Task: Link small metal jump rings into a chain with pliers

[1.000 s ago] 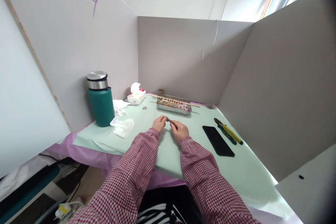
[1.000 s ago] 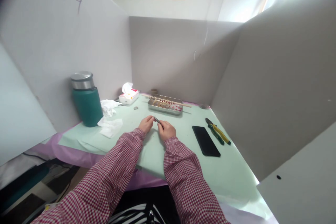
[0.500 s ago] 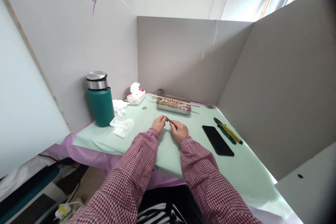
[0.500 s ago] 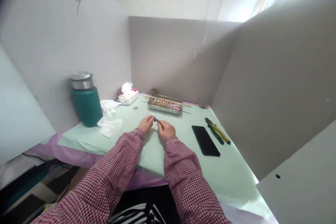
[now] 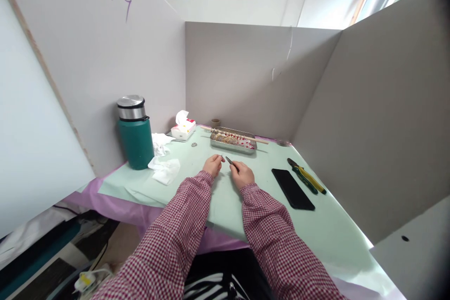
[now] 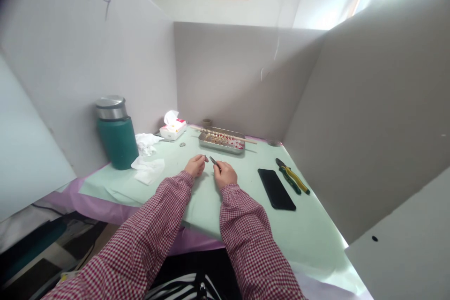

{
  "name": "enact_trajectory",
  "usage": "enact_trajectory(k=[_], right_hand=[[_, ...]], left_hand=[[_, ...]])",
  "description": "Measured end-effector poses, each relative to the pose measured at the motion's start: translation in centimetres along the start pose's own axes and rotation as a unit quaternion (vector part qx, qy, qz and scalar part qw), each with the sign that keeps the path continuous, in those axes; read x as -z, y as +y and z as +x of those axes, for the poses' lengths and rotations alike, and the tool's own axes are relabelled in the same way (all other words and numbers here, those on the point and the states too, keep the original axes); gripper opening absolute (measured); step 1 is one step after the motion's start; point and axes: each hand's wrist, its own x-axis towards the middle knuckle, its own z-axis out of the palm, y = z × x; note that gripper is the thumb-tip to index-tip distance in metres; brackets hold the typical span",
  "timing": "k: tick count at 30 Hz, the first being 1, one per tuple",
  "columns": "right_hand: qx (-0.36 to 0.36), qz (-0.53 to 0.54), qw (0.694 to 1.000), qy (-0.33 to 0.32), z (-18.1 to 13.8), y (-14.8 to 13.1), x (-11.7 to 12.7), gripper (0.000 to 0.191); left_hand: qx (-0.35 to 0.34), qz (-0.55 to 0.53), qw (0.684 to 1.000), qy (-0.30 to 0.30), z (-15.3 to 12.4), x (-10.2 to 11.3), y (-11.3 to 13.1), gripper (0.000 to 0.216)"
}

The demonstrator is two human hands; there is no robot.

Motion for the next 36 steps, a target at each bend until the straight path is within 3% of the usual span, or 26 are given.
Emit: enact_trajectory(k=[4,8,13,17,22,27,31,34,36], right_hand=[[-0.062,-0.128,0.99,-0.007,-0.1,0.1,0.0,0.022],[-0.073,-0.145,0.986,-0.02,-0.3,0.3,-0.2,0.019],[-0.068,-0.101,0.992,0.022,-0.1,0.0,0.1,0.02],[0.01,-0.001,0.996,0.087,-0.1,-0.8,0.6,0.026],[0.085,0.087,0.991,0.047,-0.9,-2.2,1.0,0.026],[0.072,0.103,0.992,0.03,-1.1,-2.3,1.0,0.028],[0.035,0.184,0.982,0.032,-1.8,-3.4,2.5,0.029],[-0.005,0.284,0.959,-0.02,-4.4,-5.6,4.4,0.028],[-0.034,0.367,0.914,-0.17,-7.3,-7.2,5.3,0.029]], left_hand=[[0.018,-0.026,0.999,-0.012,-0.3,0.0,0.4,0.019],[0.003,-0.027,1.0,-0.015,-0.3,0.0,0.3,0.02],[-0.023,-0.023,0.999,-0.021,-0.2,0.0,0.1,0.021],[-0.045,0.036,0.998,-0.009,0.1,0.1,-0.4,0.025],[-0.112,0.164,0.98,0.011,0.3,0.0,-0.8,0.022],[-0.15,0.205,0.967,-0.003,-0.1,-0.3,-0.5,0.026],[-0.163,0.244,0.956,0.001,-0.1,-0.2,-0.4,0.03],[-0.15,0.257,0.955,0.016,-0.1,-0.1,-0.5,0.032],[-0.151,0.27,0.951,0.01,-0.3,-0.3,-0.4,0.032]])
